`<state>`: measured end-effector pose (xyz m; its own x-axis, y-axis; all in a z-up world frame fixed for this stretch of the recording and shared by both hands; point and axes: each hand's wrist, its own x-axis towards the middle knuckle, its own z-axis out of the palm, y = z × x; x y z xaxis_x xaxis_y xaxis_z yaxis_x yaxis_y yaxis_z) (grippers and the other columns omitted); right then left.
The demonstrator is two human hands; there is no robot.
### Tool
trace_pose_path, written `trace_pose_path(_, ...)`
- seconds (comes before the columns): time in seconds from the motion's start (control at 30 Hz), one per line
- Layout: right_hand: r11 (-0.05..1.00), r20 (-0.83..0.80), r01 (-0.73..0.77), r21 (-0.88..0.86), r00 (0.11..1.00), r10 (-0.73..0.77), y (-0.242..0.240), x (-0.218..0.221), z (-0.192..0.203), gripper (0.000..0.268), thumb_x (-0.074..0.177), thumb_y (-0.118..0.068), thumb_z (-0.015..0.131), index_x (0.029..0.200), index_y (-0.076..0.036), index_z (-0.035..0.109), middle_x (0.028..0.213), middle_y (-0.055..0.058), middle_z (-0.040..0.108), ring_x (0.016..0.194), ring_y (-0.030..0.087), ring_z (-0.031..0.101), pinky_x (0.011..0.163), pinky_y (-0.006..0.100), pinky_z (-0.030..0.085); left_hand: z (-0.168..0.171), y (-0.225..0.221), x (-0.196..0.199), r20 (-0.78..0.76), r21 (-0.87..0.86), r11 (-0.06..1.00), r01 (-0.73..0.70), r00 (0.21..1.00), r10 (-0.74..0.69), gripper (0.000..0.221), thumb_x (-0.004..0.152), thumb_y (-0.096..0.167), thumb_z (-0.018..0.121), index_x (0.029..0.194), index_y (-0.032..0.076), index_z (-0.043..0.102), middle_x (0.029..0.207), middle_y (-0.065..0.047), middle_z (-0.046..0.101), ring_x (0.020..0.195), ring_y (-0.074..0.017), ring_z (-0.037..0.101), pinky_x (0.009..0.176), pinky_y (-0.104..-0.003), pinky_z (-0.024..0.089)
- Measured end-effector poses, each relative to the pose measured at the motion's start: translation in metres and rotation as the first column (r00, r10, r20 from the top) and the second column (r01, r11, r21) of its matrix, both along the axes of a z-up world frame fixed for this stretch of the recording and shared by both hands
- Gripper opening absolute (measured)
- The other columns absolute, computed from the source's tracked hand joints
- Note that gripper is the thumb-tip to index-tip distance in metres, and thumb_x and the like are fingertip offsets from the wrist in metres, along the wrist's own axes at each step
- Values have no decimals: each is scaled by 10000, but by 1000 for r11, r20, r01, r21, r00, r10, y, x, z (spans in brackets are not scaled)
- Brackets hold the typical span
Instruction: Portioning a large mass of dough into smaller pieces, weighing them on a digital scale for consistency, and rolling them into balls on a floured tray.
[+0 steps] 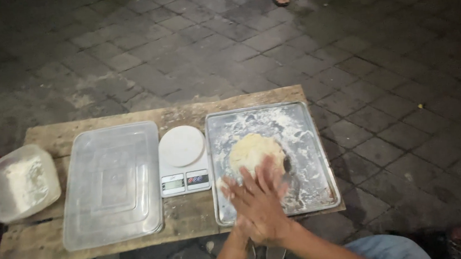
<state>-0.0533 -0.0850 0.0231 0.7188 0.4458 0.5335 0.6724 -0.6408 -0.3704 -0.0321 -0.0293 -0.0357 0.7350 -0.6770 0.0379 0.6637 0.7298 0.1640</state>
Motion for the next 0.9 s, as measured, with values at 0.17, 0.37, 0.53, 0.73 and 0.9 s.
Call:
trace_pose_path(0.17, 973, 94, 223, -66, 972, -216, -41, 21, -6, 617, 1121, -537, 102, 1636, -196, 114, 1734, -26, 63, 1616, 296, -56, 1311, 645, -76, 47, 2, 2, -220, 195, 981, 18, 975, 26, 643, 1005, 427, 404, 1532, 66, 470, 1583, -118, 490, 1435, -249, 479, 1226, -427, 354)
trace_pose_path(0.37, 994, -186, 104, -10, 977, -104, -26, -9, -5, 806, 1046, -688, -38, 1631, -145, 76, 1715, 87, 17, 1573, 383, -68, 1274, 630, -106, 34, -10, 3, 159, 232, 966, -112, 984, 76, 806, 1016, 660, 298, 1651, 179, 177, 1736, -38, 100, 1572, -317, 145, 1226, -551, 141)
trace_pose_path(0.53, 963, 10, 270, -16, 963, -270, -46, 5, 14, 628, 1092, -454, 142, 1647, -163, 185, 1735, 7, 140, 1633, 324, -18, 1319, 630, -74, 54, -1, 8, 48, 319, 944, -83, 996, 71, 775, 998, 609, 334, 1635, 180, 232, 1707, -74, 190, 1539, -338, 232, 1202, -549, 222)
trace_pose_path(0.73, 985, -131, 148, -86, 979, -159, -28, -13, -2, 746, 1028, -583, -41, 1610, -172, 180, 1729, 58, 110, 1621, 299, -38, 1284, 570, -155, 70, -7, -9, -121, 432, 901, -43, 987, 105, 734, 972, 534, 390, 1612, 183, 316, 1664, -127, 327, 1489, -365, 363, 1166, -545, 344)
trace_pose_path(0.9, 936, 101, 327, -130, 944, -316, -52, 12, 18, 625, 1125, -580, -84, 1621, -200, -82, 1714, -37, -145, 1585, 234, -151, 1320, 574, -101, 94, -6, -5, -274, 541, 841, 19, 949, 154, 700, 946, 460, 448, 1589, 187, 399, 1623, -176, 465, 1440, -390, 495, 1131, -538, 466)
